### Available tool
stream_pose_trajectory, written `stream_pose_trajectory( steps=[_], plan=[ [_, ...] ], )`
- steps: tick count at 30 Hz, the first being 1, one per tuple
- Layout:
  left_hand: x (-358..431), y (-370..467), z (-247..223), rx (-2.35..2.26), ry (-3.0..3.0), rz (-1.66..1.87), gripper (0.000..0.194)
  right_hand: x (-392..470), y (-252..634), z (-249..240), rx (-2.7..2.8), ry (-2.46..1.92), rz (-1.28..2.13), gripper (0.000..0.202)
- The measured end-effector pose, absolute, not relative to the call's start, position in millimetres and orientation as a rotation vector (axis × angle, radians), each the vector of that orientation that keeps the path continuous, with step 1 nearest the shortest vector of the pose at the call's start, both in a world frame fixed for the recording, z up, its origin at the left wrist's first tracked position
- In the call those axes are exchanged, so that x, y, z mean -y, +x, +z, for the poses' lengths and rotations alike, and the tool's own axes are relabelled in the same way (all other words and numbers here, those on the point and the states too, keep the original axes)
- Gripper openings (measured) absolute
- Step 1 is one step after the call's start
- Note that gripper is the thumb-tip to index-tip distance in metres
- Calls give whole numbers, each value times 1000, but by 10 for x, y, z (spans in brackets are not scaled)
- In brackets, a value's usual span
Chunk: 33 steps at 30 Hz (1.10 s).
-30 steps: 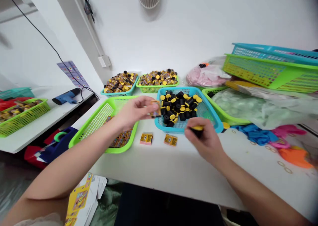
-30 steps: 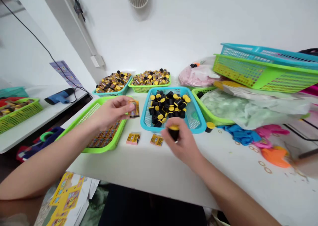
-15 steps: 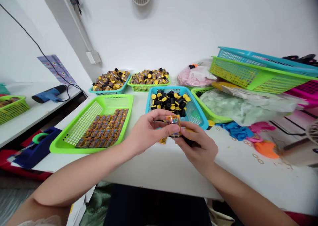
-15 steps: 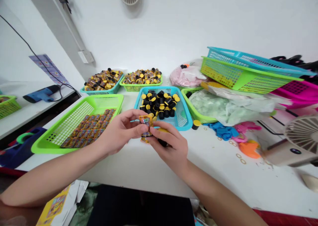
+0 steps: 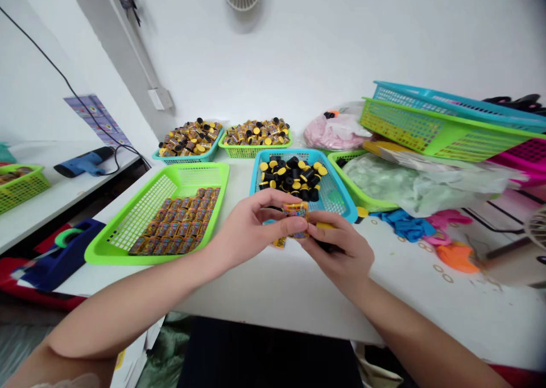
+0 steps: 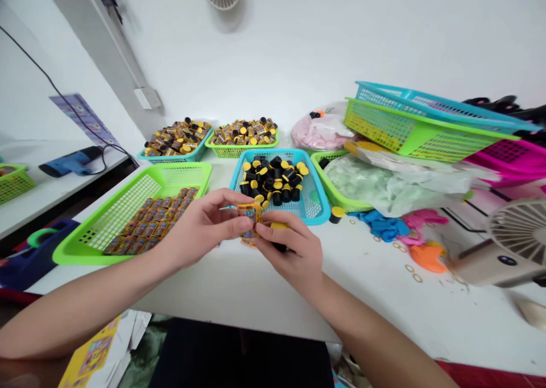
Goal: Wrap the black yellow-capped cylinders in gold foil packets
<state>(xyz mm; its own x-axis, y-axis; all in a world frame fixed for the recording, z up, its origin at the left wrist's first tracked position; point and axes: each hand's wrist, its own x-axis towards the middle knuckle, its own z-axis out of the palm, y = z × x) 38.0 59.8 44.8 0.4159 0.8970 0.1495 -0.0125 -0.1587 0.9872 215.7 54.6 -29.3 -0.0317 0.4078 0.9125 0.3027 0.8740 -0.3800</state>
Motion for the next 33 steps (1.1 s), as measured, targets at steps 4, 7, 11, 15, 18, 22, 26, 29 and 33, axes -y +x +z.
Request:
stream_pose_trajectory(
  steps=[4,7,11,15,18,22,26,29,33],
  plan=[
    [-793,120,532,-914,1688,972,32,-596,2274,-298,1650,-622,154,38],
    [-1216,-342,563,-1135,1802,993,39,-710,2403,-323,1547,-765,336,27],
    [-1903,-1107,519,-1950,1966,727,37,-929,2499,-377,1262,-715,849,23],
    [-2316,-1560,286,-2248,1884,447,35,-1029,2498,-458,1145,-743,962,22],
    [-2407,-1637,63,-2293,1872,223,25,-1026,2502,-517,1240,-830,863,25],
    [-2416,-1630,-50,-2297,1889,29,26,-1047,2536,-542,1264,-877,721,31],
    [-2311,-1489,133,-2347,1972,40,32,-1083,2586,-500,1132,-838,837,39],
    [-1924,-1160,302,-2351,2201,238,43,-1076,2616,-444,1028,-789,1009,36],
    [-986,-564,208,-1451,2921,450,31,-1059,2617,-393,996,-751,1062,38]
  ],
)
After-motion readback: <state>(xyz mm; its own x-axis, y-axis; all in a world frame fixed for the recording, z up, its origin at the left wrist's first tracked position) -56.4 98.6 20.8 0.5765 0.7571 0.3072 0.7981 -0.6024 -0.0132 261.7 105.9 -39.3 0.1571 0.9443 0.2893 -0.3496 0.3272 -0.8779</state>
